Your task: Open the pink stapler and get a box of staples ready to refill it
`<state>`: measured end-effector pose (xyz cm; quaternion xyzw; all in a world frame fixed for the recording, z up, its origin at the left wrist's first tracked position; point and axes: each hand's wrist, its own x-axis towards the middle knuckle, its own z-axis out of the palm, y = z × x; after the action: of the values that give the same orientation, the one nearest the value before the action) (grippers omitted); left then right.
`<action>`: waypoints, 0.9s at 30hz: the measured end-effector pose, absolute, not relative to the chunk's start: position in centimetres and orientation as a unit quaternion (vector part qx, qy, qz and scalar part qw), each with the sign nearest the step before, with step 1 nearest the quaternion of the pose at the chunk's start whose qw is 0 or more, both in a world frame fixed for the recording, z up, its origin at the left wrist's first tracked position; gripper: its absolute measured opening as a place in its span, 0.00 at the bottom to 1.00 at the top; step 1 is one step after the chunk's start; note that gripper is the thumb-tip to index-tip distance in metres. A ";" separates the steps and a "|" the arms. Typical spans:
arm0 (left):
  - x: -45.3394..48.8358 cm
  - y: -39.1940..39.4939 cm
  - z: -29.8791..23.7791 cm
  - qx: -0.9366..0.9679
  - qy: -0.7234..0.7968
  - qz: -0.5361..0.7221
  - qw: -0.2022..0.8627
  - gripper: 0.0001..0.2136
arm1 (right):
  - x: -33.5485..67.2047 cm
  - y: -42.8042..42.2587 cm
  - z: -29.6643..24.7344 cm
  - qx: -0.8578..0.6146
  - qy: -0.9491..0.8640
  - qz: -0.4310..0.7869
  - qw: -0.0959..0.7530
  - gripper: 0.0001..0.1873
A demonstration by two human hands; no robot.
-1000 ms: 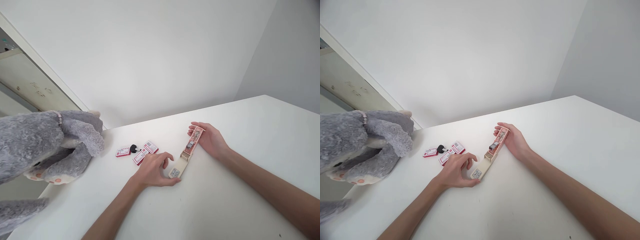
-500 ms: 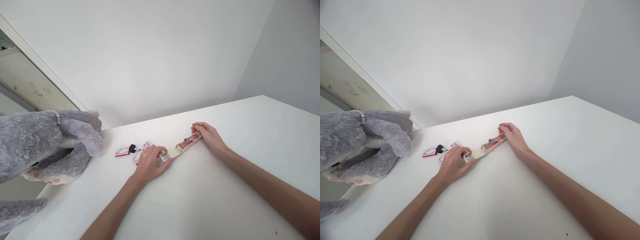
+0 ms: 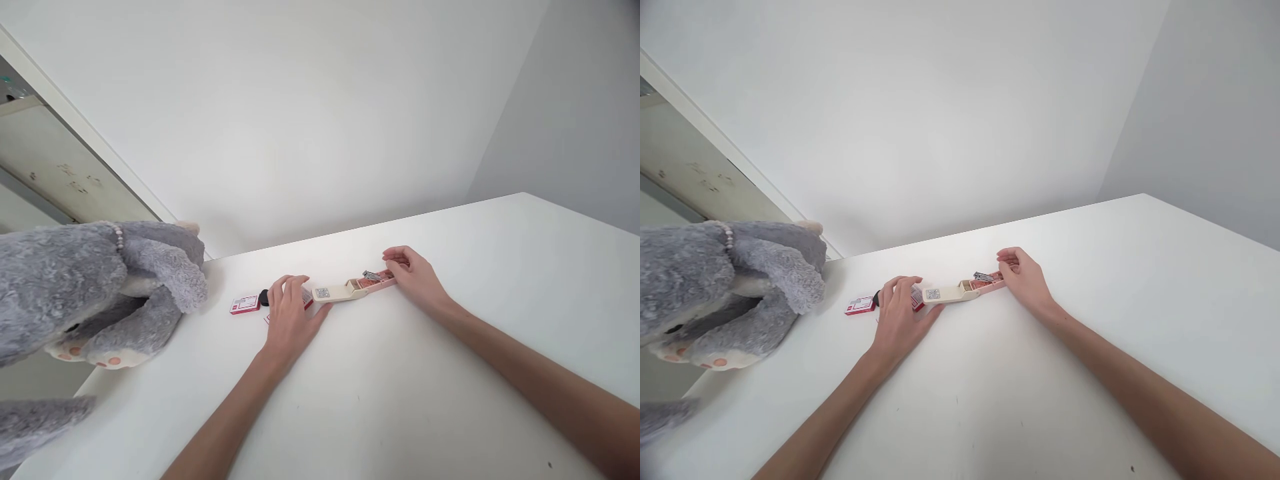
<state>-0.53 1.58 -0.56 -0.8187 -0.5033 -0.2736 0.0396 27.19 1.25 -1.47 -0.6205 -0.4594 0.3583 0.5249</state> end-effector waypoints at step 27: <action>-1.2 2.3 -1.4 -0.791 -0.486 -0.344 0.142 0.20 | 25.0 -1.0 -0.8 -0.544 -0.622 0.187 0.531 0.10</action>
<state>-1.25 2.26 -1.44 -0.7906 -0.4864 -0.3438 0.1418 24.97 -1.02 -0.80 -0.5443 -0.6218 0.1871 0.5311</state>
